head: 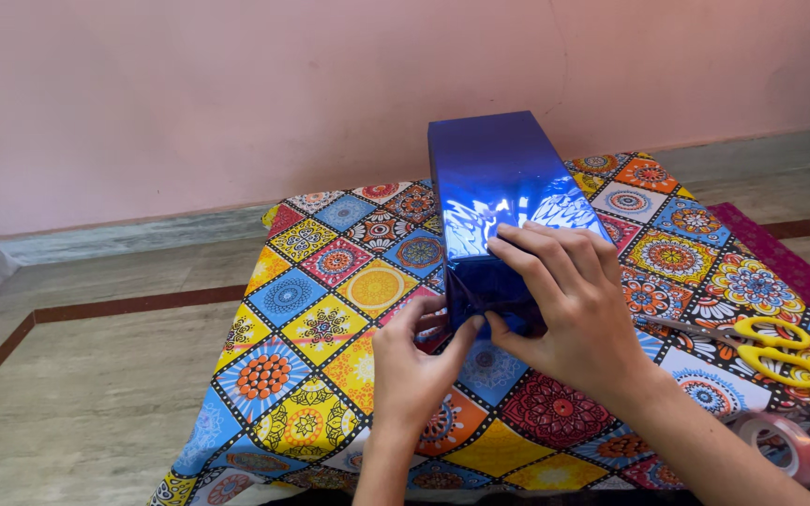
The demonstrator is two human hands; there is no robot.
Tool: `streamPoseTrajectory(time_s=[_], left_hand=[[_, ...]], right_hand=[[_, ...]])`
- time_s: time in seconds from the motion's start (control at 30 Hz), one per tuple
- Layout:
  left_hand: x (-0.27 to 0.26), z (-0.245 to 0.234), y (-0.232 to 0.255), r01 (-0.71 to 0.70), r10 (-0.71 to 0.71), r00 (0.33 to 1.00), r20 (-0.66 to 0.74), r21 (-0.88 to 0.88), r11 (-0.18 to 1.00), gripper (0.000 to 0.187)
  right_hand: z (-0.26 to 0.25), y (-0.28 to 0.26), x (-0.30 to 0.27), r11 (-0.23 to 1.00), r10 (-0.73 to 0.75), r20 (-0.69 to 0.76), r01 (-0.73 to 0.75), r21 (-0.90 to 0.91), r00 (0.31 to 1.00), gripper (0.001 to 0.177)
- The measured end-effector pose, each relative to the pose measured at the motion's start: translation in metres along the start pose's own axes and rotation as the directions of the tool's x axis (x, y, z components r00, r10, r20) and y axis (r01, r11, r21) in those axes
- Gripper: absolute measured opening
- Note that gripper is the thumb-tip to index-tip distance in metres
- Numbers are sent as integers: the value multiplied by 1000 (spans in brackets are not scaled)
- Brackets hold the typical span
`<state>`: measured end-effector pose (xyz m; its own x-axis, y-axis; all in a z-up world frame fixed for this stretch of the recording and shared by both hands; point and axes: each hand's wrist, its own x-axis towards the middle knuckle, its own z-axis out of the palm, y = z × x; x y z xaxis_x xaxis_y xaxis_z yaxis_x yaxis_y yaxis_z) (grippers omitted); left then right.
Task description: The person wraps a rectangular box in blue wrapping paper, secures it with tape, and ties a pink ribbon bow on top. They then place the finished gift aside and begin wrapping a second cardboard box in pink floral paper.
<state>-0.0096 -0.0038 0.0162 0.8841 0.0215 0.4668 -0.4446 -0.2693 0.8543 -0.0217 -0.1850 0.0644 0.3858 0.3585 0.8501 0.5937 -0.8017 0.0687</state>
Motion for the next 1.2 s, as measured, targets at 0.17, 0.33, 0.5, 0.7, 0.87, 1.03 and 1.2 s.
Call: streamPoseTrajectory(time_s=[0.17,0.33,0.5,0.7,0.87,1.03,1.2], left_hand=[[-3,1,7,25,-24,1000,-4,89,996,22],[-8,2,5,-162,174,984,-32,224,961,18],[-11,2,-10,-69,72,997,-33,62,996,20],[1,-3,-20,123,-169,976,-139,-293,948,41],[20,18,-5,251,-287,958,-11,-457,853,62],[13,43,18,105,-128,991,-41,-351,931,66],[-12,33,38,117,-155,986,-65,-399,910,63]], right_hand=[[1,1,0,1000,1,6,-1,1,1000,71],[-1,-1,3,1000,13,10,-13,5,1000,70],[-21,10,6,991,11,152,-31,126,988,71],[-52,36,-17,709,537,136,-533,462,833,63],[-27,49,-30,244,691,437,-755,609,576,80],[-8,33,-48,85,744,566,-891,446,355,91],[-33,18,-53,238,682,525,-833,499,509,85]])
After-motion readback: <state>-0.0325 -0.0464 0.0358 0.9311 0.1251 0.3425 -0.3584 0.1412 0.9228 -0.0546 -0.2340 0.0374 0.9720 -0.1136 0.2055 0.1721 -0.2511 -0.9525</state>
